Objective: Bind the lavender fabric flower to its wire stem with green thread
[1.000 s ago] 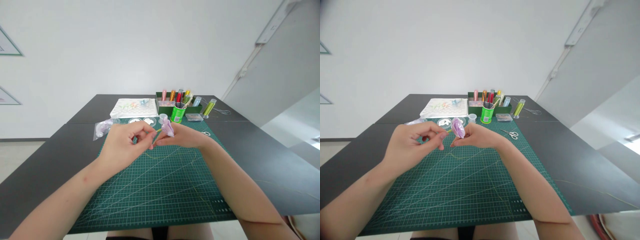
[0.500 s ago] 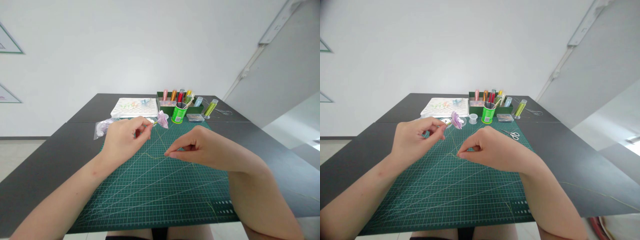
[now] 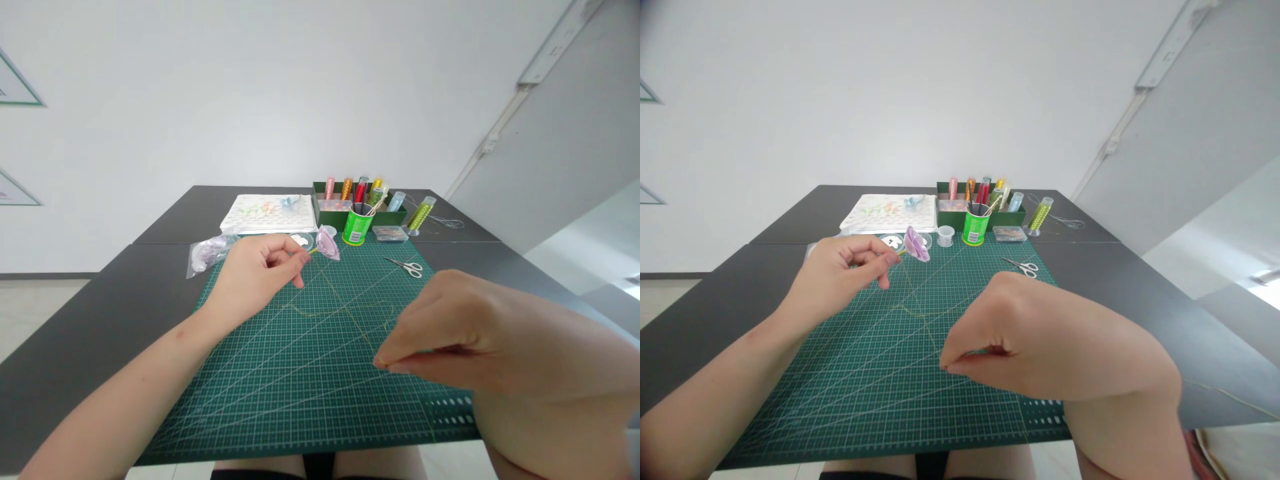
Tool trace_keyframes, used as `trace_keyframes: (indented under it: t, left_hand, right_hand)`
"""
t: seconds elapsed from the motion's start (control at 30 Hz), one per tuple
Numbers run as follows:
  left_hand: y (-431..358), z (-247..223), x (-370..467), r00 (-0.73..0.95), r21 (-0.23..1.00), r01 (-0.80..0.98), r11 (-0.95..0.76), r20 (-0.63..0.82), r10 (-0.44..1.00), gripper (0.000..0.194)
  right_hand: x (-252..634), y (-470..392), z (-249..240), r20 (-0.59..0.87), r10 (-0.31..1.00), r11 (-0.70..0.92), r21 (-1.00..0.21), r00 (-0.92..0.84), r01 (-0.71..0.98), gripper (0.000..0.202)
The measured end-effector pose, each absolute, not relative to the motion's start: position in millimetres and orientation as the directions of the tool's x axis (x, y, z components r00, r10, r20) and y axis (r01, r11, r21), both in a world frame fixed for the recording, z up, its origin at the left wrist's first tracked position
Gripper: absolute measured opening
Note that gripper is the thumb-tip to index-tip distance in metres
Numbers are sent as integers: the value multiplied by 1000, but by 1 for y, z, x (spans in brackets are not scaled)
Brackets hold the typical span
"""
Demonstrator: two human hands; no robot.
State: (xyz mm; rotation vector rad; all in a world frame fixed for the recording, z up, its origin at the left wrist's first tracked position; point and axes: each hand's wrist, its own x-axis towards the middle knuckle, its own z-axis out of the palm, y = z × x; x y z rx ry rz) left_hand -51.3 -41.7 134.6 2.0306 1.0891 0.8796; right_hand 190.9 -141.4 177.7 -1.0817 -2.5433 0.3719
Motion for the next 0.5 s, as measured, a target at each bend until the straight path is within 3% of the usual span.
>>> trace_keyframes:
  t: [0.1, 0.2, 0.37, 0.5]
  left_hand:
    - [-41, 137, -52, 441, 865, 356, -355, 180, 880, 21]
    - [-41, 137, -53, 456, 909, 290, -300, 144, 878, 21]
    - [-38, 134, -52, 455, 938, 205, -279, 160, 876, 19]
    - [-34, 130, -52, 464, 912, 291, -288, 129, 876, 18]
  right_hand:
    - [194, -135, 177, -17, 681, 668, -397, -732, 630, 32]
    - [198, -128, 173, -126, 699, 626, -368, -704, 688, 30]
    - [199, -131, 173, -132, 666, 640, -403, -734, 654, 30]
    - [199, -139, 182, 29, 592, 696, -522, -805, 493, 27]
